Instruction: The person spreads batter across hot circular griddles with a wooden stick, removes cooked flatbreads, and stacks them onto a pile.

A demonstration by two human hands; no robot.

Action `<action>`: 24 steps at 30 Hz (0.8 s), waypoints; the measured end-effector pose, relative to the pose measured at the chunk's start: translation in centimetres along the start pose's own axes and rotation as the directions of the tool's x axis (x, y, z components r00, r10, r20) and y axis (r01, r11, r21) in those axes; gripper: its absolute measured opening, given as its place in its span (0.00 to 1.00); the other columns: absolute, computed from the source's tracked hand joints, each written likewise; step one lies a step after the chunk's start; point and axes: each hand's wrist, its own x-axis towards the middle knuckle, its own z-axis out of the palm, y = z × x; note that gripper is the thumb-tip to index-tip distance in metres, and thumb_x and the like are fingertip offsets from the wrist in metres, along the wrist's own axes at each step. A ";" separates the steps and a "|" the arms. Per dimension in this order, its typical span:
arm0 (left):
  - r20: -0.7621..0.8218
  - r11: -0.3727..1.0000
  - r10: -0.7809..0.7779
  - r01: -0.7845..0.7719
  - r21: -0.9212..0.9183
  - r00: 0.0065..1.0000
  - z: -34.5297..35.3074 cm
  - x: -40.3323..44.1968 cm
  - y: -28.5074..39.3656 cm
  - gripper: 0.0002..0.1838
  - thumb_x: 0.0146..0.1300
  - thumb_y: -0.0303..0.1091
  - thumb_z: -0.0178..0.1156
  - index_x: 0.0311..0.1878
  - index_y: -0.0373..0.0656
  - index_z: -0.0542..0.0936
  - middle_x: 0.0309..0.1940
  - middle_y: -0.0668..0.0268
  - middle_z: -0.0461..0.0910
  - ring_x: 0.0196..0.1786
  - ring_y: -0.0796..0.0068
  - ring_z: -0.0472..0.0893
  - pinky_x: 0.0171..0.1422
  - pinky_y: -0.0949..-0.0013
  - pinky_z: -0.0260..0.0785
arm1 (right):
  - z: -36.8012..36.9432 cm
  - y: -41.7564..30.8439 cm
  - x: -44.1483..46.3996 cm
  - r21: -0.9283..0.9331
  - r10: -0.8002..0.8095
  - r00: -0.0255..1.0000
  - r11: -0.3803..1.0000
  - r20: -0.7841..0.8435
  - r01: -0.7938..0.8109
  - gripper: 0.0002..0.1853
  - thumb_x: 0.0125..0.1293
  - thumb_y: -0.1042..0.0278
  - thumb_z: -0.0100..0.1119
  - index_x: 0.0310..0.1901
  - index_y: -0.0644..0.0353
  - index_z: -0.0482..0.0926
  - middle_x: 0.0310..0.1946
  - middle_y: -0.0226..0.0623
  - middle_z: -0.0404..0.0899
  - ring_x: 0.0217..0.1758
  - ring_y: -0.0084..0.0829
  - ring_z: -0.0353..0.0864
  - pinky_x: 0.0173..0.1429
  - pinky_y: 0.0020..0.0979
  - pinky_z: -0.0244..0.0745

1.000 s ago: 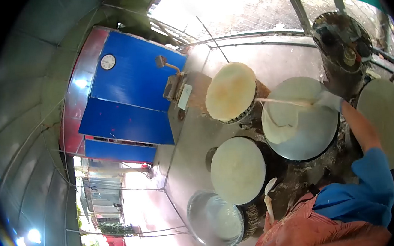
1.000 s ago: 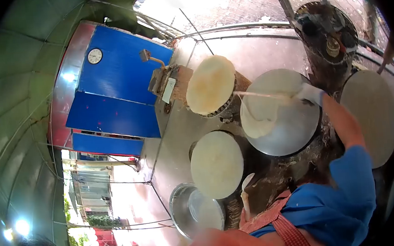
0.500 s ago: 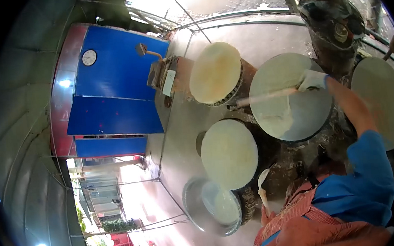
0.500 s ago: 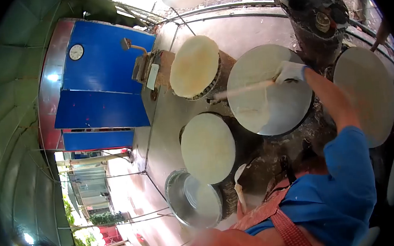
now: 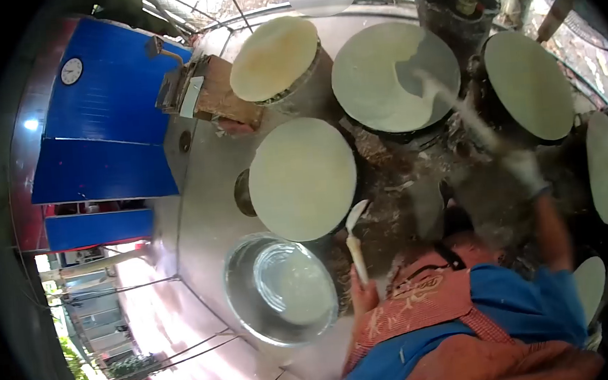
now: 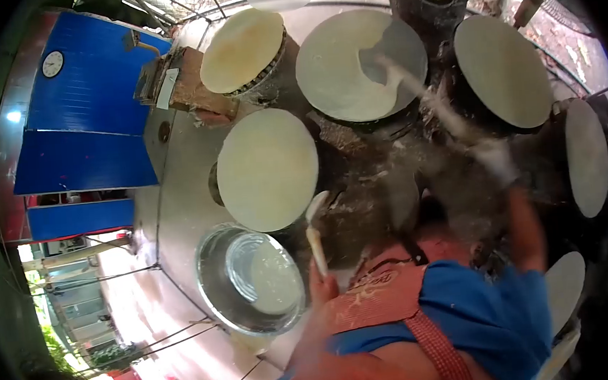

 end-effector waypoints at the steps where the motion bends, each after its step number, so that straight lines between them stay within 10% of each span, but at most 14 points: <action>1: 0.061 0.983 -0.107 0.115 -0.141 0.992 -1.3 -0.1 2.1 0.35 0.59 0.23 0.56 0.70 0.41 0.56 0.33 0.65 0.74 0.29 0.77 0.73 0.32 0.73 0.68 | 5.0 -2.7 0.3 0.100 0.091 0.994 0.991 -0.061 -0.084 0.14 0.62 0.67 0.62 0.49 0.61 0.81 0.44 0.41 0.82 0.46 0.33 0.79 0.53 0.32 0.73; 2: 0.149 0.885 -0.222 0.264 -0.383 0.963 -1.9 -0.6 2.3 0.35 0.62 0.26 0.55 0.71 0.47 0.53 0.23 0.72 0.68 0.19 0.84 0.66 0.20 0.77 0.59 | 9.6 -7.2 1.2 0.314 0.390 0.919 0.881 -0.054 -0.355 0.17 0.61 0.61 0.64 0.49 0.60 0.82 0.50 0.43 0.80 0.52 0.37 0.77 0.60 0.35 0.70; 5: 0.441 0.675 -0.190 0.443 -0.591 0.877 -5.4 -1.6 3.1 0.31 0.68 0.31 0.52 0.70 0.56 0.51 0.16 0.75 0.60 0.13 0.84 0.59 0.14 0.77 0.50 | 18.9 -10.5 4.0 -0.185 0.053 0.948 0.976 -0.313 -0.115 0.12 0.64 0.55 0.52 0.36 0.53 0.81 0.31 0.42 0.80 0.34 0.41 0.80 0.36 0.40 0.74; 11: 0.542 0.050 -0.466 0.633 -0.773 0.699 -10.1 -5.4 1.9 0.19 0.69 0.34 0.48 0.62 0.58 0.62 0.15 0.74 0.56 0.13 0.84 0.59 0.15 0.79 0.51 | 15.7 -3.0 -0.7 -0.346 0.134 0.901 0.892 -0.412 -0.290 0.14 0.63 0.57 0.52 0.47 0.46 0.81 0.33 0.41 0.82 0.35 0.44 0.80 0.40 0.41 0.75; 15: 0.679 -0.130 -0.005 0.673 -0.728 0.734 -9.3 -5.4 0.7 0.07 0.69 0.40 0.49 0.45 0.51 0.68 0.15 0.72 0.58 0.14 0.84 0.62 0.16 0.80 0.55 | 17.9 -9.7 2.8 0.305 0.435 0.826 0.891 -0.359 -0.337 0.16 0.61 0.51 0.54 0.44 0.51 0.82 0.37 0.46 0.81 0.40 0.47 0.79 0.44 0.43 0.74; 18: 0.735 -0.149 0.056 0.733 -0.663 0.676 -7.9 -4.0 -0.5 0.15 0.67 0.47 0.51 0.30 0.48 0.66 0.13 0.72 0.60 0.14 0.84 0.63 0.18 0.80 0.58 | 20.1 -9.5 5.3 -0.065 0.106 0.917 0.988 -0.384 -0.141 0.16 0.61 0.51 0.54 0.42 0.52 0.82 0.37 0.45 0.81 0.42 0.47 0.79 0.46 0.43 0.73; 21: 0.777 -0.766 0.219 0.597 -0.238 0.590 -7.9 -4.3 0.2 0.17 0.67 0.48 0.52 0.29 0.47 0.67 0.14 0.72 0.61 0.13 0.83 0.61 0.18 0.79 0.57 | 14.6 -6.3 3.5 -0.172 0.297 0.925 0.924 -0.237 -0.341 0.16 0.64 0.53 0.49 0.43 0.51 0.82 0.39 0.44 0.81 0.43 0.47 0.80 0.48 0.43 0.73; 24: 0.727 -0.072 0.247 0.761 -0.645 0.640 -7.7 -3.6 1.7 0.17 0.68 0.47 0.51 0.29 0.46 0.67 0.13 0.72 0.60 0.14 0.83 0.61 0.20 0.79 0.58 | 11.6 -3.1 5.1 -0.088 0.221 0.873 0.954 -0.435 -0.285 0.17 0.64 0.53 0.49 0.43 0.52 0.81 0.36 0.45 0.81 0.42 0.48 0.80 0.47 0.44 0.73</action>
